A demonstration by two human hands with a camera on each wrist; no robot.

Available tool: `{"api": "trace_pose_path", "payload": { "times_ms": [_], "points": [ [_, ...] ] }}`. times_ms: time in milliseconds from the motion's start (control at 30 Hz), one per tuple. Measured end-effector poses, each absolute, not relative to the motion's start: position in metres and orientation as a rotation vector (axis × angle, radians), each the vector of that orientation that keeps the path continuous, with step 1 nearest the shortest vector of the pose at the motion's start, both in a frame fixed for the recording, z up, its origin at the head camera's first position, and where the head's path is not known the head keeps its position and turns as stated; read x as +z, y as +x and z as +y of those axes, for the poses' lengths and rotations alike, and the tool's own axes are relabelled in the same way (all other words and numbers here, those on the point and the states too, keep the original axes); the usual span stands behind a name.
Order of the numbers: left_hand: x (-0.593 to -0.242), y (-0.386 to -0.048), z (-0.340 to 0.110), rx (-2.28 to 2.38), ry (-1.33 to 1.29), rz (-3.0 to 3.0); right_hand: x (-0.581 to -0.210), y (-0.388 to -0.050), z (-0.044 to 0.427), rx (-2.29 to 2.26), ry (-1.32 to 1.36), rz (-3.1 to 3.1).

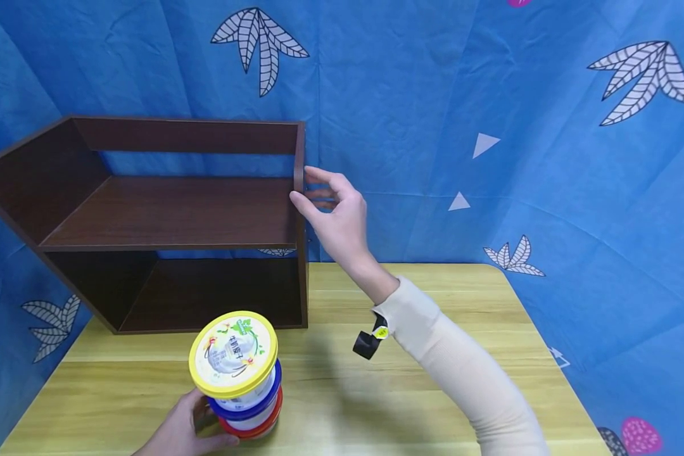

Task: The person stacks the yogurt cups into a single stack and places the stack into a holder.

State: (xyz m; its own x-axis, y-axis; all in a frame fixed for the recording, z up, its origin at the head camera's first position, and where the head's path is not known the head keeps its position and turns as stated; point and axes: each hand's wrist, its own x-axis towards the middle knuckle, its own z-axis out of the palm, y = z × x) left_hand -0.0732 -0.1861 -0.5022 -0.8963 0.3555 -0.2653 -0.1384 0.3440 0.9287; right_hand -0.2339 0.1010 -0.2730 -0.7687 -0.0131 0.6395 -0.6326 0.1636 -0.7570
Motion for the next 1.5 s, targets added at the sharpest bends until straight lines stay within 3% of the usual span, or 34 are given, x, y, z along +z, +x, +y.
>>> {"api": "trace_pose_path", "payload": {
  "times_ms": [1500],
  "points": [
    [-0.490,-0.068,-0.186,1.669,0.204,2.274,-0.259,-0.229,0.099,1.535,0.528,-2.003]
  ]
}}
